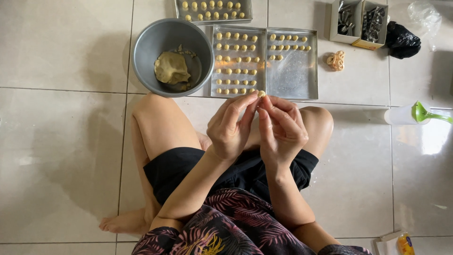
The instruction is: Shaping small pieces of dough into balls by rolling them between palms and placing them on a baking tray.
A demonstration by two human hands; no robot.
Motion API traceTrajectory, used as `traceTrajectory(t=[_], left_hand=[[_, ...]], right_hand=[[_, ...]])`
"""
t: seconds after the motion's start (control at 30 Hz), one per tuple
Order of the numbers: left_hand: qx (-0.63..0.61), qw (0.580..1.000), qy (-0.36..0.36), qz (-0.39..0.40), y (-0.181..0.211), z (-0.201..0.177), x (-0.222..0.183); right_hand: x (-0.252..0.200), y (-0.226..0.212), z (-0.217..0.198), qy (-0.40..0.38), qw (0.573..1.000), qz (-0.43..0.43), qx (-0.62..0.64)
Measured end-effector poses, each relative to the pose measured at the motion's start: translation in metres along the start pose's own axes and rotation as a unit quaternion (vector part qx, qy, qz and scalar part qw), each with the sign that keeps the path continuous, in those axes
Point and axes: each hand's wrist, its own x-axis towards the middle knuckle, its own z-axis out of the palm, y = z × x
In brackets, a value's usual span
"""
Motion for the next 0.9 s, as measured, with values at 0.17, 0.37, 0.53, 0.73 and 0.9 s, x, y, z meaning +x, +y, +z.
traceTrajectory(t=[0.17, 0.37, 0.53, 0.73, 0.9], left_hand=[[0.001, 0.999, 0.008, 0.049, 0.016, 0.007, -0.005], [-0.186, 0.963, -0.093, -0.171, 0.031, -0.019, 0.003], [-0.213, 0.929, -0.119, -0.278, 0.028, -0.022, 0.013], [-0.221, 0.918, -0.043, -0.327, 0.030, -0.008, -0.008], [-0.165, 0.952, -0.011, -0.257, 0.044, -0.005, -0.007]], right_hand=[[-0.005, 0.020, -0.007, 0.061, 0.989, 0.105, 0.084], [0.006, 0.041, -0.029, 0.046, 0.946, 0.202, 0.249], [0.003, 0.029, -0.028, 0.008, 0.979, 0.120, 0.166], [-0.013, 0.031, -0.009, 0.065, 0.995, -0.071, 0.010], [-0.014, 0.026, 0.003, 0.057, 0.994, -0.093, 0.008]])
